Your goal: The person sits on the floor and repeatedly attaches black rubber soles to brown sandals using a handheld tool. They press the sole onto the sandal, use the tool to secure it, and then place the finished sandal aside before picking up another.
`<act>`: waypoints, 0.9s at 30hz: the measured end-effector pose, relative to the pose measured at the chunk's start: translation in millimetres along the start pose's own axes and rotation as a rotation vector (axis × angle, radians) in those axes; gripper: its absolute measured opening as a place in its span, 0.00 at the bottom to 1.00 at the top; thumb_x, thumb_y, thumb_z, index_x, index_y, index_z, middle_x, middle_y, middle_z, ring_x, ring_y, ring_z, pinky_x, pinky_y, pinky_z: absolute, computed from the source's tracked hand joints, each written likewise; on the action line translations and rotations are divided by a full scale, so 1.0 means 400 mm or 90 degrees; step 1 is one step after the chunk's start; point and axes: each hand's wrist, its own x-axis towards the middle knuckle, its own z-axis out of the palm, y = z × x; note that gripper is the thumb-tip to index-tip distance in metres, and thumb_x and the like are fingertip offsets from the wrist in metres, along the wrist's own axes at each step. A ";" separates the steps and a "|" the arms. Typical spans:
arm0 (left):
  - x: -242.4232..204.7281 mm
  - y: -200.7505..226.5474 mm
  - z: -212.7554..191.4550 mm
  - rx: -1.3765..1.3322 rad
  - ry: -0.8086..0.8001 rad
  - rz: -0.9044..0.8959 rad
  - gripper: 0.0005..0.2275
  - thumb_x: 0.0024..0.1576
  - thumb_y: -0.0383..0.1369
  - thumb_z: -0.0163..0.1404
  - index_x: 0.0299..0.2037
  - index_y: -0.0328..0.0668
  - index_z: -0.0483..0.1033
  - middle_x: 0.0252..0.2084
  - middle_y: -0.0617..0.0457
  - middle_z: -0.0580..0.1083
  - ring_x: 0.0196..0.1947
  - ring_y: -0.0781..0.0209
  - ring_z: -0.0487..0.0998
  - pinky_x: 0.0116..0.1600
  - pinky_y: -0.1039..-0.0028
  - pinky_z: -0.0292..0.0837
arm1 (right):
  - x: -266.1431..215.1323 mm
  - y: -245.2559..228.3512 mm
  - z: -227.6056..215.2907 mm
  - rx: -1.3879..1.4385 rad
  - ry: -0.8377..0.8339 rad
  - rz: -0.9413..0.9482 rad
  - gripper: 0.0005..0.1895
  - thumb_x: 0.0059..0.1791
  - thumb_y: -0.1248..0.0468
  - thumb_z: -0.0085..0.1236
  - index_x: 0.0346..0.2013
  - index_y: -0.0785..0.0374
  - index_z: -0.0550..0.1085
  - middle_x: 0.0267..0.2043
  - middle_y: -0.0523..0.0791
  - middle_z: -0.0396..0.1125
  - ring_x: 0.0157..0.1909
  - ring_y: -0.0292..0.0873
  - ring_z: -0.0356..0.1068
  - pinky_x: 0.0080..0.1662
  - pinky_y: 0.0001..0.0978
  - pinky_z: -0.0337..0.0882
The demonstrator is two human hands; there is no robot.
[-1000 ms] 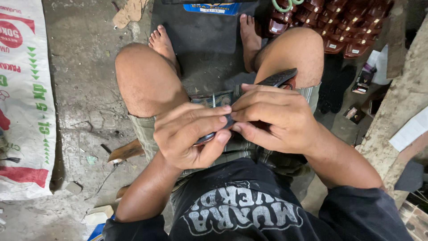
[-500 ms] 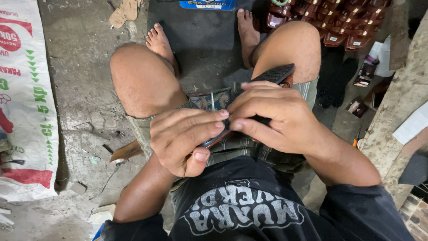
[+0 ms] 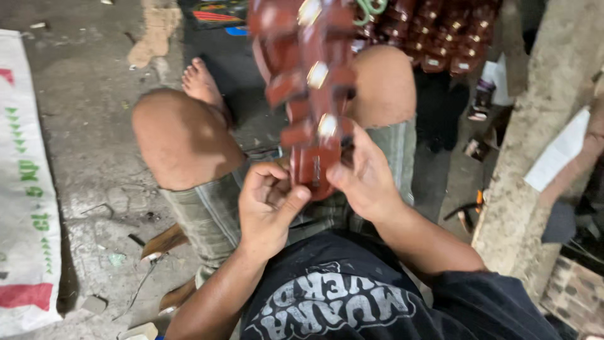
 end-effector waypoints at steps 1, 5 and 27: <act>-0.007 -0.019 0.000 -0.041 -0.040 -0.018 0.18 0.65 0.31 0.61 0.53 0.37 0.62 0.55 0.48 0.68 0.59 0.59 0.73 0.62 0.71 0.72 | -0.004 0.015 -0.004 0.005 0.040 0.022 0.27 0.57 0.58 0.59 0.66 0.68 0.63 0.61 0.50 0.68 0.59 0.45 0.73 0.62 0.42 0.74; 0.035 -0.044 -0.042 -0.102 0.035 -0.068 0.24 0.60 0.33 0.57 0.62 0.33 0.62 0.58 0.48 0.66 0.50 0.61 0.66 0.54 0.73 0.64 | -0.023 0.063 -0.008 -0.010 0.113 0.046 0.20 0.57 0.63 0.56 0.61 0.70 0.67 0.56 0.48 0.69 0.58 0.41 0.72 0.61 0.39 0.73; 0.091 0.026 -0.059 -0.019 -0.003 -0.019 0.10 0.61 0.21 0.53 0.53 0.31 0.78 0.47 0.51 0.80 0.47 0.67 0.80 0.54 0.72 0.78 | -0.069 0.085 0.027 -0.132 -0.016 0.108 0.27 0.46 0.71 0.69 0.58 0.70 0.71 0.51 0.49 0.75 0.52 0.41 0.77 0.56 0.36 0.78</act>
